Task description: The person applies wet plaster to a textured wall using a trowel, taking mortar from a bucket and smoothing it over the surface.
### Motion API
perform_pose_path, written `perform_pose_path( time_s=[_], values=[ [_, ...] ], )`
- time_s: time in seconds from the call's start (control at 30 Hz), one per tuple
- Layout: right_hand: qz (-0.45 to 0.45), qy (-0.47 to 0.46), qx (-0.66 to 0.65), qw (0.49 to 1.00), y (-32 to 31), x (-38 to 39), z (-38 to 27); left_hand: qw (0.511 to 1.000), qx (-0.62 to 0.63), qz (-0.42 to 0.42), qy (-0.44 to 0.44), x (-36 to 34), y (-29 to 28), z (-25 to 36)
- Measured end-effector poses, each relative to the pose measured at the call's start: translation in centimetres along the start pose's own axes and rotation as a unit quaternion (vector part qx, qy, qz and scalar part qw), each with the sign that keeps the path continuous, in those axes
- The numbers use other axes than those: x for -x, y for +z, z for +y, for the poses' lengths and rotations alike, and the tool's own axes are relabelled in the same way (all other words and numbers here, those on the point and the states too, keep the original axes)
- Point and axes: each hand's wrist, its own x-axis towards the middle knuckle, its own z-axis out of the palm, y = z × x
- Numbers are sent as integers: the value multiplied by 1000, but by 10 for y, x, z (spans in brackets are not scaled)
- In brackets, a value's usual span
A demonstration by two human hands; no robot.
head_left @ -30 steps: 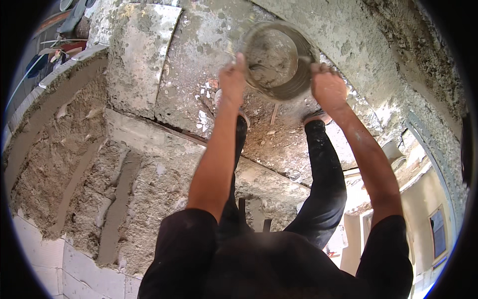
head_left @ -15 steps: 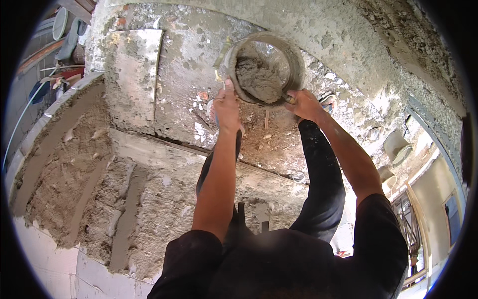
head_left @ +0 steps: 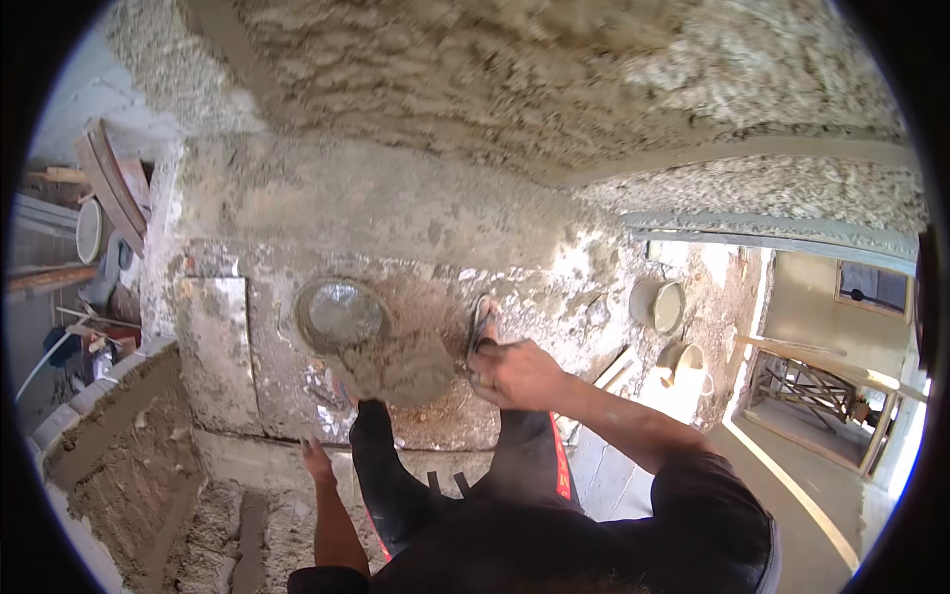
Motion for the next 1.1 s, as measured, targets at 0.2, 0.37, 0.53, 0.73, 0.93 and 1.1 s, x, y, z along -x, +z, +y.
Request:
perform_pose_path(
  time_s=[0.2, 0.37, 0.53, 0.73, 0.93, 1.1],
  values=[
    [-135, -43, -152, 978, -173, 98, -8, 986, -45, -9, -162, 227, -10, 3],
    [-358, 87, -284, 885, -285, 91, 106, 978, -145, -17, -146, 276, 64, -15],
    [80, 165, -292, 939, -394, 112, 219, 985, -86, -19, -148, 280, 51, 77],
    [124, 182, -389, 895, -289, 202, 189, 980, -57, 42, -188, 263, 39, 122],
    [38, 304, -380, 873, -11, 193, 149, 985, 92, -48, -135, 154, 60, 212],
    [137, 184, -136, 964, 13, 70, 155, 987, 108, -73, -90, 90, 81, 217]
  ],
)
